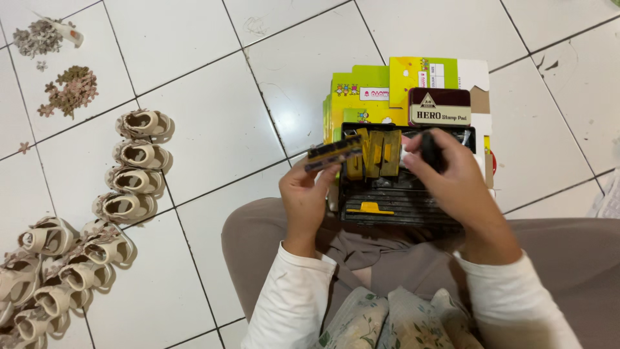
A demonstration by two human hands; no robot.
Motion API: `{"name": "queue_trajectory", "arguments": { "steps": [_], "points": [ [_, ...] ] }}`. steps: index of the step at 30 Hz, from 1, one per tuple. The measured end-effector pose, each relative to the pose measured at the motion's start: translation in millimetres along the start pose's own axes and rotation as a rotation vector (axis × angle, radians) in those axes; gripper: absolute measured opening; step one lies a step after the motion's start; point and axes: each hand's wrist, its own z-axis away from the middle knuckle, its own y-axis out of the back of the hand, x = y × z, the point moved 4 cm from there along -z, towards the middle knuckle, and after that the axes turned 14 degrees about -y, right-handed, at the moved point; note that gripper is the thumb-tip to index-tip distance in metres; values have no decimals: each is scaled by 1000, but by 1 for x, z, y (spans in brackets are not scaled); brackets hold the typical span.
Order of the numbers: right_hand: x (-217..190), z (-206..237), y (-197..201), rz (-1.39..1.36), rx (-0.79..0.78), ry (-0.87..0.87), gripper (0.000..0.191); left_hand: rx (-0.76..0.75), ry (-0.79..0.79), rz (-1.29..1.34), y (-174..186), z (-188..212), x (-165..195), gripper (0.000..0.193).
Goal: The person sits on the floor and uses scissors to trim the edges of several small rectangular stamps held in the left hand. The person repeatedly picks up stamps from a black case, trims them, and places them back into the case.
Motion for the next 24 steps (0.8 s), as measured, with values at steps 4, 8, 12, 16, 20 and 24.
{"name": "queue_trajectory", "arguments": {
  "steps": [4, 8, 12, 16, 20, 24],
  "points": [
    [10, 7, 21, 193, 53, -176, 10, -115, -98, -221, -8, 3, 14, 17],
    [1, 18, -2, 472, 74, 165, 14, -59, -55, -87, -11, -4, 4, 17],
    [-5, 27, -34, 481, 71, 355, 29, 2, -40, -35, -8, -5, -6, 17],
    [1, 26, -30, 86, -92, 107, 26, 111, 60, -21, 5, -1, -14, 19],
    [6, 27, -32, 509, -77, 144, 31, 206, 125, 8, 14, 0, -18, 19],
    [7, 29, -51, 734, 63, 315, 33, 206, 121, 30, 13, -1, -19, 20]
  ]
}}
